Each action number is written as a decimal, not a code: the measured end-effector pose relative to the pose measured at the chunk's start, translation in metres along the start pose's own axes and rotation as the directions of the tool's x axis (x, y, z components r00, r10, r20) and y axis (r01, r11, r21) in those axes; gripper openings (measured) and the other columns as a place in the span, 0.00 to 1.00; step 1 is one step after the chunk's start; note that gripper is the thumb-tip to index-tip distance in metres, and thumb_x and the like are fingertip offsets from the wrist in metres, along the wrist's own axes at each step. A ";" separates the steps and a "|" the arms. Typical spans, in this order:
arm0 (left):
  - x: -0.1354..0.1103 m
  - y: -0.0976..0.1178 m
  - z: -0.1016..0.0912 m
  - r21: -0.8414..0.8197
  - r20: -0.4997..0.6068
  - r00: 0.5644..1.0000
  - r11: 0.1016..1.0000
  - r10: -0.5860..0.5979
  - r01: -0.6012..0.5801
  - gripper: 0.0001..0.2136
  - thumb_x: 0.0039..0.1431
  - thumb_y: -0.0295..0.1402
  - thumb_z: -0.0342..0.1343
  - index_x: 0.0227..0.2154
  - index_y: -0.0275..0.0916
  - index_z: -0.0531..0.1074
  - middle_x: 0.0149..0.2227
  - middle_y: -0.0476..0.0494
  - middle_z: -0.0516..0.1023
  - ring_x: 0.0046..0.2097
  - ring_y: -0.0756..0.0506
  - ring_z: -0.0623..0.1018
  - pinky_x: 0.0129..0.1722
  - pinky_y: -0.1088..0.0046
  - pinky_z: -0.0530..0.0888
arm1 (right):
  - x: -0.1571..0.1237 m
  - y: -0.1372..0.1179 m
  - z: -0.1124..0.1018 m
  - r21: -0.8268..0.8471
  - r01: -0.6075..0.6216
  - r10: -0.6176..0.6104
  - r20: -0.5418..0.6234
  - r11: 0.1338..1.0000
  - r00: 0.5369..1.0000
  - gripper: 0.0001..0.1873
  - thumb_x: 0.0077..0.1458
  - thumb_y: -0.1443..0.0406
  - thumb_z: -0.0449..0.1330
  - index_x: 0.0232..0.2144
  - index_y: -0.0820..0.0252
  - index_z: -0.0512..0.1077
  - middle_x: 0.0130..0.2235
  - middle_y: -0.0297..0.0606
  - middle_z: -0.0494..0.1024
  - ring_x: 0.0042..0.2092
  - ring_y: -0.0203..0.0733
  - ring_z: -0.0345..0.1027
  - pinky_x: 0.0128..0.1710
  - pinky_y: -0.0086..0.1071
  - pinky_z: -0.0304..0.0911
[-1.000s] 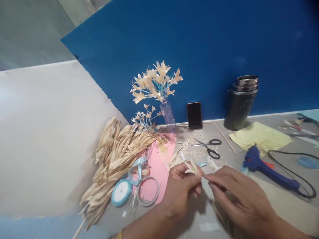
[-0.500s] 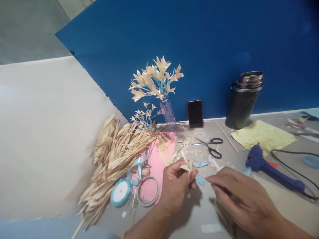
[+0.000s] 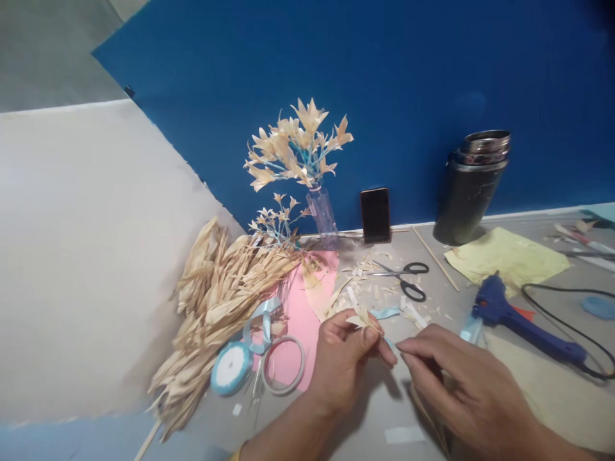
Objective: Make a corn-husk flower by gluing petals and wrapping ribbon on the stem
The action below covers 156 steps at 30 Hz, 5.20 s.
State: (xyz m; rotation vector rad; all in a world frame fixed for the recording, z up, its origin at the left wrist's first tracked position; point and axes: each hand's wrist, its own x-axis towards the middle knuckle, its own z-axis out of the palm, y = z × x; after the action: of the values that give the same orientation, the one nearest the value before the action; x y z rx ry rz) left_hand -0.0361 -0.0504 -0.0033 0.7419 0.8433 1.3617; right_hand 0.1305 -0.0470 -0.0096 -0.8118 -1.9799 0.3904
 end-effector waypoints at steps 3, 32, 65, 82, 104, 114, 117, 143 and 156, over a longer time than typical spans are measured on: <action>0.000 0.001 0.001 -0.052 0.031 0.999 0.998 -0.029 0.030 0.14 0.47 0.38 0.73 0.27 0.34 0.76 0.22 0.47 0.79 0.23 0.49 0.77 0.26 0.75 0.72 | 0.001 0.000 0.000 0.008 0.001 -0.001 -0.006 1.000 1.000 0.11 0.63 0.72 0.53 0.36 0.55 0.74 0.28 0.31 0.75 0.28 0.34 0.71 0.28 0.26 0.64; -0.004 -0.012 -0.001 0.018 0.022 0.999 0.999 -0.040 0.040 0.13 0.51 0.38 0.70 0.27 0.33 0.77 0.20 0.44 0.79 0.24 0.48 0.76 0.30 0.72 0.71 | 0.002 -0.003 0.001 -0.010 -0.008 0.008 -0.008 1.000 1.000 0.13 0.64 0.72 0.52 0.33 0.55 0.75 0.27 0.31 0.76 0.27 0.35 0.72 0.29 0.26 0.66; -0.009 -0.016 -0.001 0.066 0.027 0.999 0.997 0.035 -0.037 0.10 0.55 0.35 0.68 0.25 0.33 0.78 0.20 0.46 0.78 0.26 0.49 0.76 0.34 0.72 0.71 | 0.001 -0.002 0.002 -0.035 0.053 -0.055 -0.032 0.998 0.998 0.12 0.64 0.72 0.52 0.34 0.56 0.74 0.29 0.34 0.78 0.30 0.34 0.74 0.31 0.25 0.66; -0.009 -0.015 0.000 0.188 0.005 0.998 0.980 0.069 -0.068 0.10 0.55 0.35 0.67 0.24 0.34 0.79 0.20 0.45 0.77 0.26 0.48 0.75 0.34 0.70 0.71 | 0.002 0.000 0.001 0.074 -0.048 0.049 -0.009 0.996 0.999 0.11 0.63 0.70 0.55 0.31 0.55 0.75 0.28 0.32 0.78 0.29 0.34 0.74 0.32 0.24 0.66; -0.017 0.008 0.008 0.400 0.091 0.951 0.864 0.295 -0.306 0.05 0.50 0.29 0.66 0.22 0.36 0.79 0.29 0.46 0.72 0.26 0.51 0.72 0.25 0.76 0.69 | 0.016 0.005 -0.006 0.340 -0.396 0.318 0.264 0.853 0.911 0.16 0.61 0.57 0.57 0.26 0.57 0.75 0.32 0.36 0.78 0.36 0.42 0.73 0.37 0.30 0.67; -0.020 0.008 0.013 0.599 0.182 0.872 0.652 0.454 -0.465 0.03 0.52 0.25 0.62 0.26 0.37 0.75 0.29 0.48 0.72 0.29 0.51 0.70 0.29 0.76 0.67 | 0.012 0.010 -0.001 0.336 -0.354 0.281 0.249 0.873 0.927 0.11 0.58 0.59 0.60 0.28 0.58 0.77 0.33 0.36 0.81 0.37 0.44 0.75 0.40 0.31 0.68; -0.016 0.007 0.016 0.614 0.165 0.877 0.649 0.451 -0.450 0.05 0.51 0.25 0.62 0.24 0.37 0.72 0.29 0.48 0.71 0.29 0.51 0.69 0.29 0.76 0.66 | 0.011 0.011 0.001 0.310 -0.341 0.288 0.204 0.887 0.936 0.15 0.58 0.58 0.60 0.22 0.58 0.73 0.28 0.34 0.77 0.33 0.42 0.73 0.35 0.30 0.67; -0.004 0.007 0.017 0.579 0.086 0.946 0.758 0.311 -0.302 0.09 0.56 0.31 0.62 0.22 0.37 0.79 0.28 0.46 0.73 0.32 0.49 0.71 0.32 0.76 0.69 | 0.017 0.010 0.000 0.351 -0.401 0.382 0.125 0.846 0.916 0.13 0.57 0.60 0.62 0.24 0.60 0.78 0.24 0.33 0.78 0.28 0.38 0.70 0.29 0.28 0.63; 0.009 0.002 0.002 0.437 -0.092 0.950 0.869 0.298 -0.231 0.09 0.41 0.35 0.73 0.23 0.39 0.79 0.28 0.46 0.80 0.33 0.45 0.78 0.34 0.72 0.77 | 0.012 0.027 0.009 0.235 -0.176 0.161 0.081 0.956 0.984 0.09 0.60 0.65 0.60 0.31 0.54 0.81 0.30 0.36 0.83 0.34 0.40 0.75 0.38 0.32 0.68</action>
State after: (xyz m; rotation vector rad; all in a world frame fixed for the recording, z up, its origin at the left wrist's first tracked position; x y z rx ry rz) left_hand -0.0357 -0.0414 -0.0012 1.1312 1.2204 1.5143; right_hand 0.1289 -0.0187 -0.0210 -0.8218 -1.8784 0.7495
